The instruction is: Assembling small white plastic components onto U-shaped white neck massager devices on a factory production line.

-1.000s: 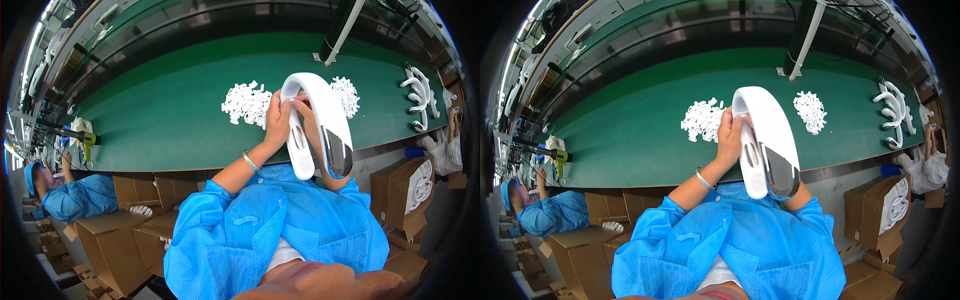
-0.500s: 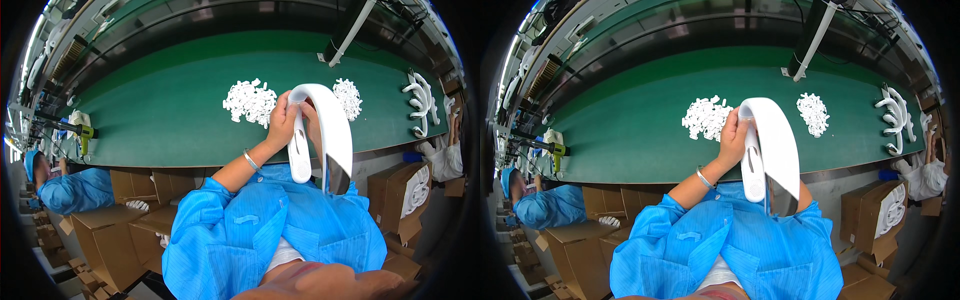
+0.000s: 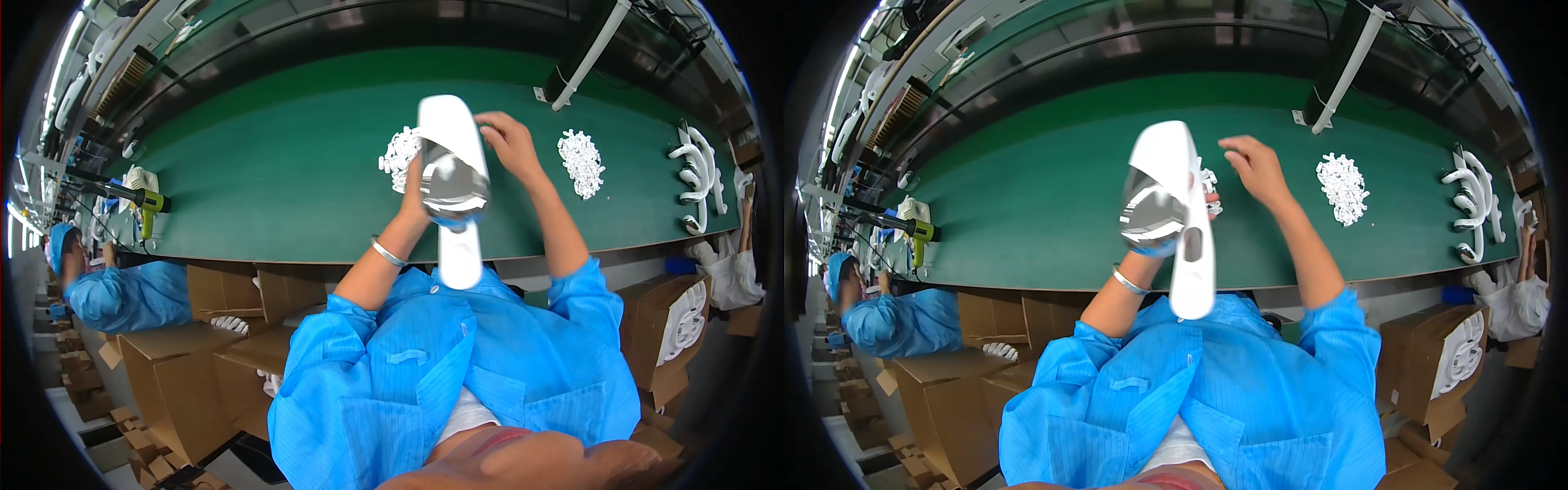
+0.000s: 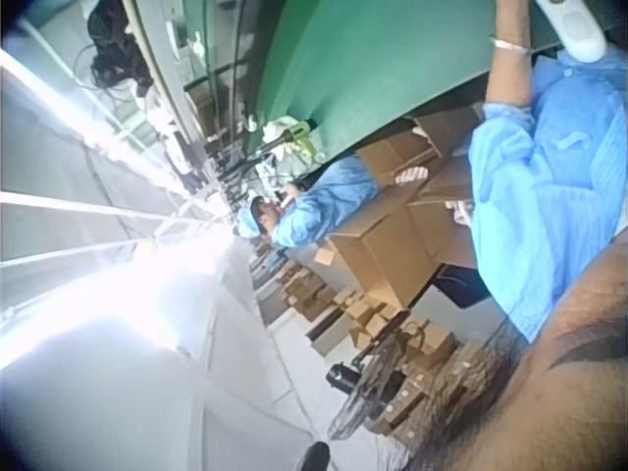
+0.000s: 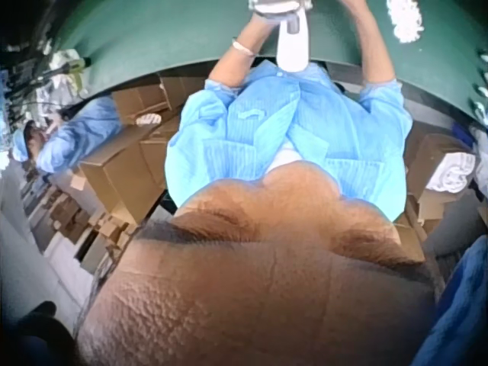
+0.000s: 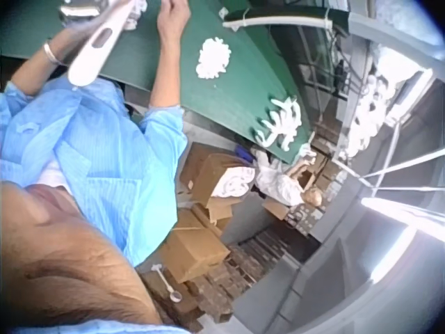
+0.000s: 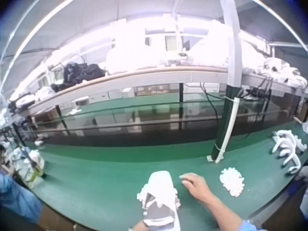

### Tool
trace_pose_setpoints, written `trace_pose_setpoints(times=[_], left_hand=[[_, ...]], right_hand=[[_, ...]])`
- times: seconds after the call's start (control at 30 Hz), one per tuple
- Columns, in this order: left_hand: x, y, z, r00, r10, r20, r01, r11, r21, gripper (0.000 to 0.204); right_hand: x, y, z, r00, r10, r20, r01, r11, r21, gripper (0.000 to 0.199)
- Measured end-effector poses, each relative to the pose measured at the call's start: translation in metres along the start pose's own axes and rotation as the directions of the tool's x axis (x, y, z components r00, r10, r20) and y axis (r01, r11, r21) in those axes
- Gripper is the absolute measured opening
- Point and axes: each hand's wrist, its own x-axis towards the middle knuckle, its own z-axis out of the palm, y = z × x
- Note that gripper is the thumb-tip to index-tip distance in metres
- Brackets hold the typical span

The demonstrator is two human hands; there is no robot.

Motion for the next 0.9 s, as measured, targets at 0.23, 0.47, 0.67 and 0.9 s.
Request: trace_pose_setpoints(times=[0.23, 0.47, 0.67, 0.9], left_hand=[[-0.007, 0.045, -0.016, 0.983, 0.097, -0.155, -0.056, 0.967, 0.25, 0.03], [0.004, 0.057, -0.025, 0.962, 0.064, -0.265, 0.042, 0.925, 0.379, 0.025], [0.017, 0.042, -0.006, 0.999, 0.048, -0.023, -0.041, 0.971, 0.236, 0.038], [0.023, 0.016, 0.016, 0.997, 0.001, -0.071, 0.024, 0.937, 0.348, 0.026]], right_hand=[[0.051, 0.042, 0.038, 0.839, -0.302, 0.453, 0.483, 0.796, -0.365, 0.025], [0.044, 0.05, 0.026, 0.902, -0.34, 0.267, 0.416, 0.849, -0.325, 0.006], [0.023, 0.001, 0.01, 0.966, 0.226, 0.127, -0.247, 0.652, 0.717, 0.006], [0.001, -0.023, 0.002, 0.948, 0.29, 0.132, -0.281, 0.563, 0.777, 0.014]])
